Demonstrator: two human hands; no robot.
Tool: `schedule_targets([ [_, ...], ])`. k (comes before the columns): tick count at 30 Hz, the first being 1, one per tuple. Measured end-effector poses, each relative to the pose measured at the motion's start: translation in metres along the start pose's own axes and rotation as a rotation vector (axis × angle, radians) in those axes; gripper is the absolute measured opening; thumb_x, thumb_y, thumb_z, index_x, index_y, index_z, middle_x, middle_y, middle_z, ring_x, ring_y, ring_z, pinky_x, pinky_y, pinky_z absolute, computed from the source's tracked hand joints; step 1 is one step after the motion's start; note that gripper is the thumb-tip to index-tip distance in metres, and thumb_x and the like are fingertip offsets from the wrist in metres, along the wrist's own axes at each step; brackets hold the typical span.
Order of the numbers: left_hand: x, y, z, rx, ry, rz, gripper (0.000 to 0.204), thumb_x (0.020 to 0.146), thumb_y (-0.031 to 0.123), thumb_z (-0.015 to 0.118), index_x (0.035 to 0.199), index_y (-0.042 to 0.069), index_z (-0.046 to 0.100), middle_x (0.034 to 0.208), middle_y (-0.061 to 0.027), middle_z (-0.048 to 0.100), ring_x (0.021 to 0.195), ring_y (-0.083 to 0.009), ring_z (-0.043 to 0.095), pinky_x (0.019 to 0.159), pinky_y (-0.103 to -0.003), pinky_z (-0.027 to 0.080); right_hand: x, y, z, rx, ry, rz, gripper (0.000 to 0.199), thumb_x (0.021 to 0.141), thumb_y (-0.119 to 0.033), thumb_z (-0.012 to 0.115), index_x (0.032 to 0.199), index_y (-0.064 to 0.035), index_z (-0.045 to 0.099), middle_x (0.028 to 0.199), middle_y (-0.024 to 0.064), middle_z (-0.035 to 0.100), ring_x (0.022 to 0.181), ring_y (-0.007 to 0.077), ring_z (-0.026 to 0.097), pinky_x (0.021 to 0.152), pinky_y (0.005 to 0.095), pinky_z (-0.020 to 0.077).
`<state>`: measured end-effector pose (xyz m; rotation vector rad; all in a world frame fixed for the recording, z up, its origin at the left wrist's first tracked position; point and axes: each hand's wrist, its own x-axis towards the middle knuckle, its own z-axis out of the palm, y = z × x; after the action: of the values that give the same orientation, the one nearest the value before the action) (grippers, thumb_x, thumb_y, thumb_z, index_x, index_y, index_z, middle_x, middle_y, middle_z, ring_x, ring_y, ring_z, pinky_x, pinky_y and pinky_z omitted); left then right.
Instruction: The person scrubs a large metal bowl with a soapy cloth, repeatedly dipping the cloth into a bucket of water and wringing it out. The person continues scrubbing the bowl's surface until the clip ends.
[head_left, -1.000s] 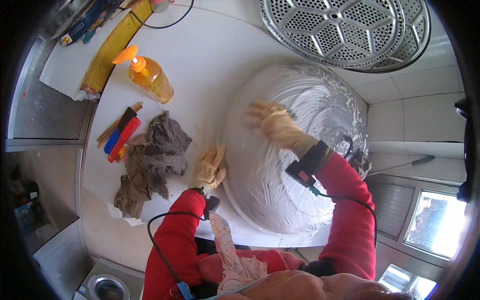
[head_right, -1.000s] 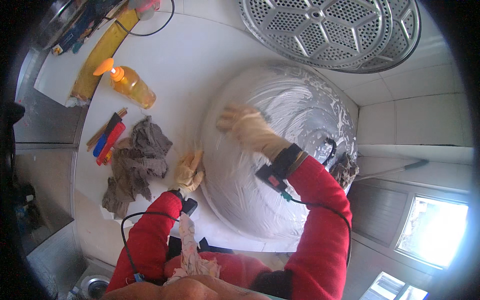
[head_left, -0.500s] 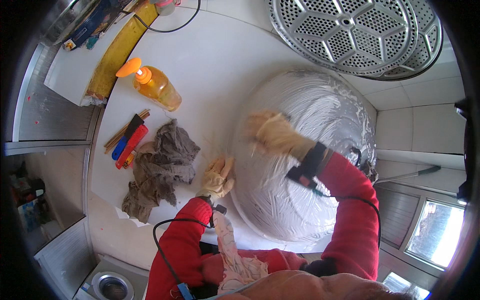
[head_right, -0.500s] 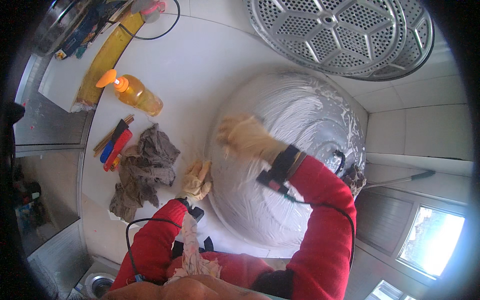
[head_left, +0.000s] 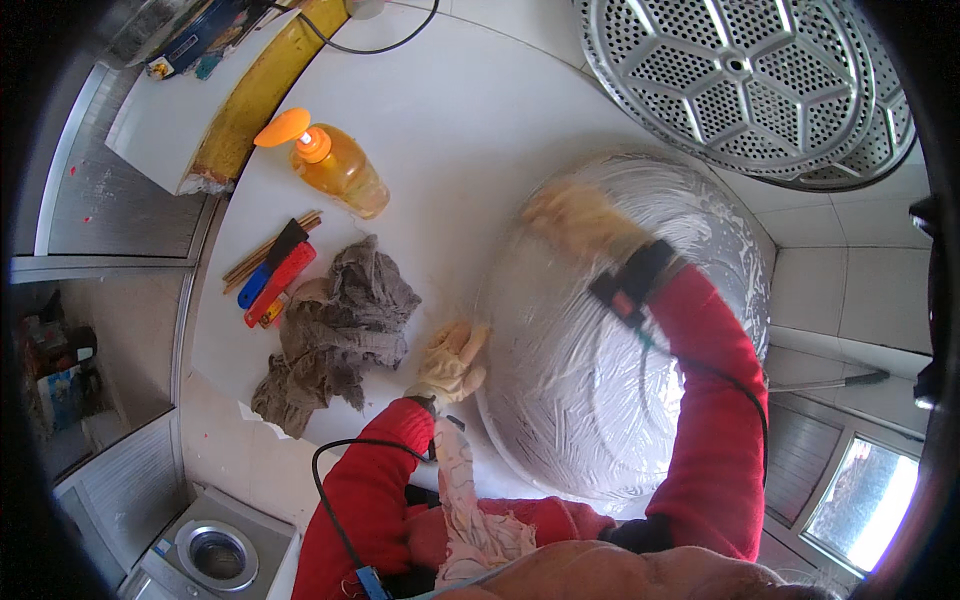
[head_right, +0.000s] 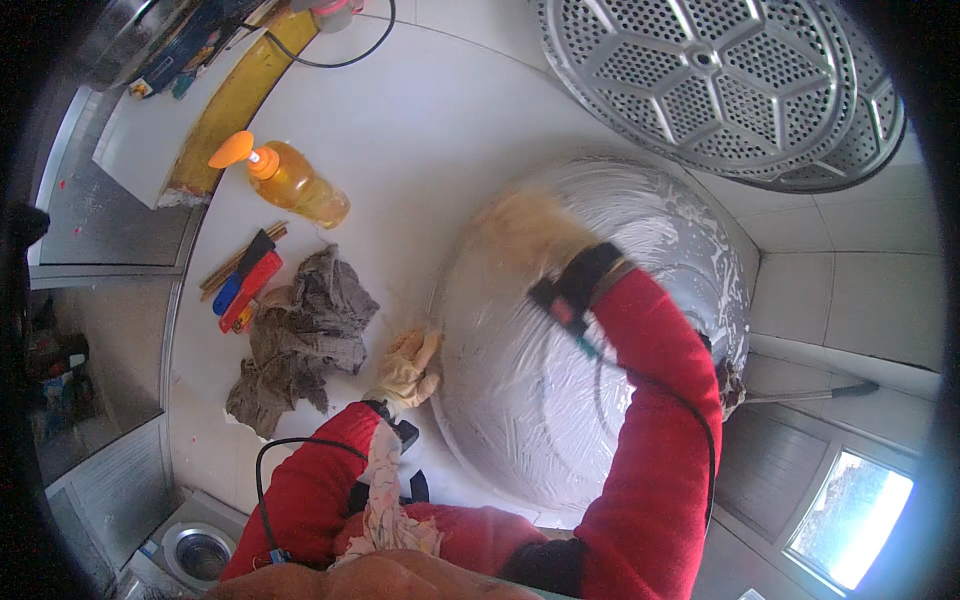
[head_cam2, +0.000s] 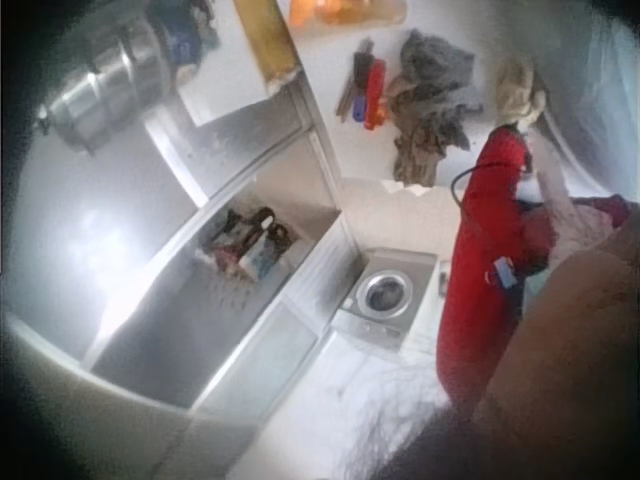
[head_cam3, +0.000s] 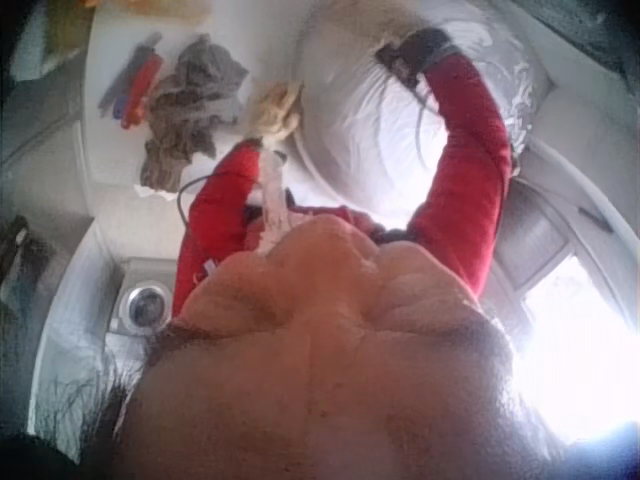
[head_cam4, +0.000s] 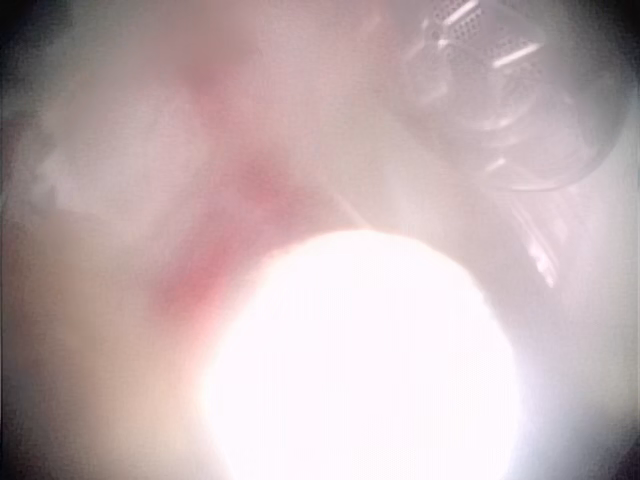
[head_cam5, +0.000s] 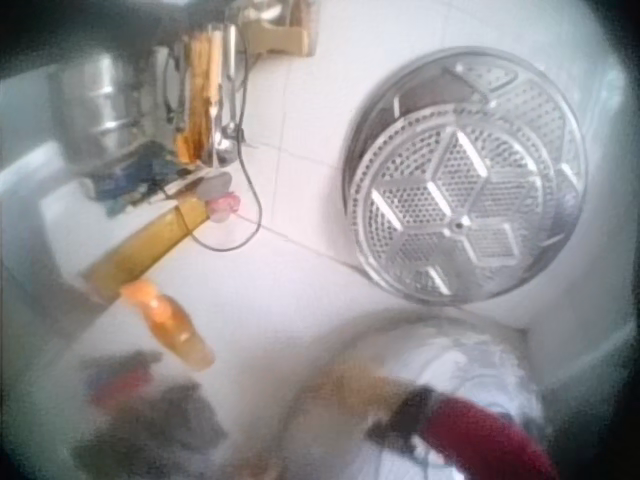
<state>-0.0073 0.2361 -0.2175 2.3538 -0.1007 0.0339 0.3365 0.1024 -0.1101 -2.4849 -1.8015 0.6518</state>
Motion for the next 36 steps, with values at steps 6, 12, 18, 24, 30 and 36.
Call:
schedule_targets([
  [6, 0.002, 0.002, -0.002, -0.051, 0.041, 0.018, 0.070, 0.079, 0.032, 0.061, 0.141, 0.008, 0.040, 0.132, -0.0201, 0.049, 0.125, -0.0368, 0.046, 0.111, -0.047, 0.032, 0.010, 0.039, -0.009, -0.251, 0.058, 0.282, 0.031, 0.085, -0.028, 0.056, 0.107, -0.0134, 0.070, 0.107, 0.0123, 0.069, 0.104, 0.0323, 0.064, 0.088, 0.0417, 0.0513],
  [12, 0.000, 0.004, -0.003, -0.037, 0.045, 0.016, 0.073, 0.078, 0.030, 0.063, 0.143, 0.009, 0.038, 0.134, -0.0196, 0.048, 0.125, -0.0370, 0.046, 0.110, -0.047, 0.032, -0.004, -0.066, 0.001, -0.163, 0.086, -0.439, 0.031, 0.081, -0.026, 0.061, 0.107, -0.0132, 0.069, 0.110, 0.0099, 0.067, 0.100, 0.0280, 0.064, 0.086, 0.0391, 0.0523],
  [18, -0.001, 0.002, 0.000, -0.076, -0.047, -0.048, 0.074, 0.088, 0.054, 0.049, 0.145, 0.009, 0.038, 0.134, -0.0246, 0.047, 0.123, -0.0446, 0.046, 0.107, -0.051, 0.034, -0.008, -0.005, -0.012, -0.374, -0.093, 0.304, 0.026, 0.095, -0.023, 0.052, 0.110, -0.0069, 0.066, 0.102, 0.0053, 0.071, 0.097, 0.0229, 0.068, 0.081, 0.0360, 0.0562],
  [24, 0.001, -0.001, 0.001, -0.048, 0.005, -0.006, 0.072, 0.086, 0.048, 0.052, 0.144, 0.008, 0.039, 0.129, -0.0218, 0.050, 0.118, -0.0419, 0.048, 0.103, -0.050, 0.037, -0.053, -0.071, -0.004, -0.352, 0.102, -0.025, 0.027, 0.095, -0.024, 0.051, 0.115, -0.0176, 0.067, 0.120, 0.0039, 0.063, 0.116, 0.0192, 0.058, 0.092, 0.0356, 0.0523],
  [30, -0.001, 0.000, 0.002, -0.040, 0.021, -0.008, 0.068, 0.081, 0.034, 0.058, 0.143, 0.011, 0.040, 0.133, -0.0187, 0.050, 0.122, -0.0387, 0.047, 0.108, -0.047, 0.034, -0.098, -0.005, -0.011, 0.016, 0.662, 0.503, 0.026, 0.090, -0.017, 0.057, 0.111, -0.0082, 0.069, 0.112, 0.0117, 0.067, 0.110, 0.0272, 0.061, 0.094, 0.0378, 0.0501],
  [36, -0.003, -0.002, 0.008, 0.012, 0.086, 0.000, 0.069, 0.080, 0.031, 0.061, 0.144, 0.014, 0.040, 0.135, -0.0196, 0.048, 0.124, -0.0393, 0.046, 0.108, -0.047, 0.034, -0.106, -0.116, 0.016, -0.235, 0.033, 0.171, 0.033, 0.088, -0.018, 0.059, 0.119, -0.0110, 0.066, 0.128, 0.0121, 0.059, 0.120, 0.0295, 0.055, 0.104, 0.0373, 0.0437],
])
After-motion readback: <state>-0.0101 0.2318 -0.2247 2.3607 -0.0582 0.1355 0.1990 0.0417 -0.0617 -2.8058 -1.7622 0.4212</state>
